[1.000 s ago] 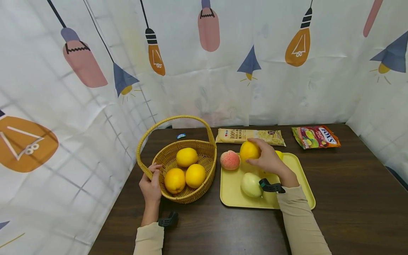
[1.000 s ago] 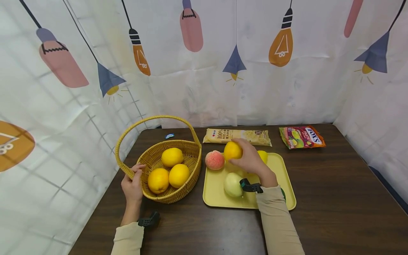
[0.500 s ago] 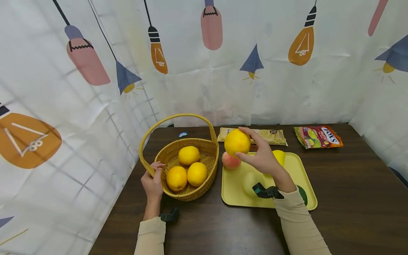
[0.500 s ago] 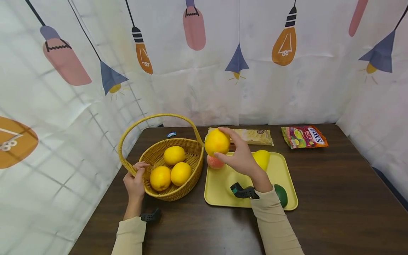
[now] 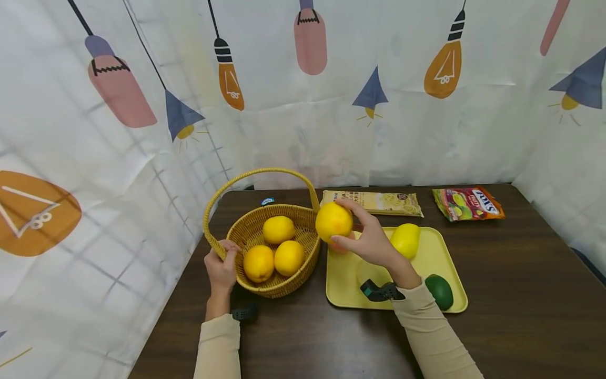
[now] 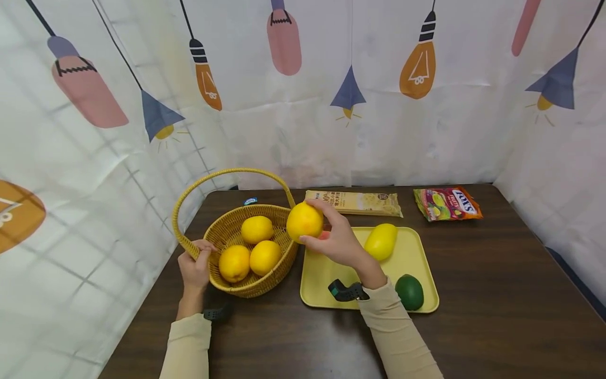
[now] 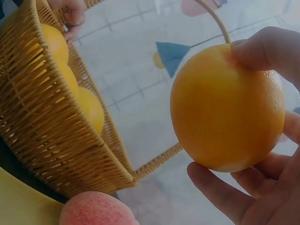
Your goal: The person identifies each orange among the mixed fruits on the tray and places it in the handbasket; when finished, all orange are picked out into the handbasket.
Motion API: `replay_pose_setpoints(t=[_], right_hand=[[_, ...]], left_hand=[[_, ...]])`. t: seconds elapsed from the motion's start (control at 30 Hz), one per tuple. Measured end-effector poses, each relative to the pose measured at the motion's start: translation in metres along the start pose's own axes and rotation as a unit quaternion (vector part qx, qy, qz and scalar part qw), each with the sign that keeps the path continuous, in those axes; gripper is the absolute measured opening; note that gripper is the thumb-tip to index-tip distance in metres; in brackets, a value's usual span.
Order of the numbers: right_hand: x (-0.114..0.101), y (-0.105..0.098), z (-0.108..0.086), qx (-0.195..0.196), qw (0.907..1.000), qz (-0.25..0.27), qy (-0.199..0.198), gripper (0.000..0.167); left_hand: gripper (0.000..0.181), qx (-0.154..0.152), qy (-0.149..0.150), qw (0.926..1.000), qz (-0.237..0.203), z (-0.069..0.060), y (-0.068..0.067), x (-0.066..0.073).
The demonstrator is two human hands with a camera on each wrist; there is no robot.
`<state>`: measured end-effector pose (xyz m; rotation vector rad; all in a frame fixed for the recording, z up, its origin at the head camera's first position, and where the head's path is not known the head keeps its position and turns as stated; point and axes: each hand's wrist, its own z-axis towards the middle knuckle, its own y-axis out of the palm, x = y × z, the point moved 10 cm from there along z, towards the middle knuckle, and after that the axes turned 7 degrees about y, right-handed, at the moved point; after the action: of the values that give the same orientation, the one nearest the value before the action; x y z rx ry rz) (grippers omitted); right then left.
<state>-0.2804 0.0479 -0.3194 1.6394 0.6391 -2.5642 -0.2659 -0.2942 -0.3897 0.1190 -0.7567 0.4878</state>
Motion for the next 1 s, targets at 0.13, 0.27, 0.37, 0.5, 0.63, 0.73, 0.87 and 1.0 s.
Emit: replay_pose_setpoints(t=[0.13,0.27,0.37,0.5,0.63,0.73,0.87,1.0], right_hand=[[0.002,0.007,0.001,-0.007,0.9998,0.011,0.016,0.070],[0.013,0.021,0.004,-0.026,0.9979,0.044,0.039,0.071],[0.030,0.034,0.008,-0.038,0.9951,0.075,0.052,0.073],[0.054,0.044,0.011,-0.025,0.9926,0.098,0.067,0.074],[0.063,0.050,0.013,-0.004,0.9925,0.104,0.065,0.073],[0.066,0.055,0.015,0.006,0.9925,0.108,0.057,0.072],[0.067,0.063,0.017,0.016,0.9944,0.096,0.040,0.070],[0.068,0.070,0.020,0.031,0.9974,0.055,0.035,0.069]], left_hand=[[0.015,-0.002,-0.005,0.9999,-0.014,0.001,0.000,-0.003],[0.017,0.005,-0.014,0.9996,-0.024,0.001,0.000,-0.005],[0.018,0.011,-0.015,0.9993,-0.033,-0.001,0.000,-0.006],[0.019,0.010,-0.017,0.9992,-0.034,-0.003,0.001,-0.007],[0.020,0.014,-0.022,0.9990,-0.035,-0.005,-0.001,-0.007],[0.020,0.016,-0.021,0.9988,-0.041,-0.005,-0.001,-0.005],[0.019,0.013,-0.018,0.9985,-0.050,-0.005,0.000,-0.005],[0.020,0.012,-0.022,0.9980,-0.058,-0.005,0.001,-0.009]])
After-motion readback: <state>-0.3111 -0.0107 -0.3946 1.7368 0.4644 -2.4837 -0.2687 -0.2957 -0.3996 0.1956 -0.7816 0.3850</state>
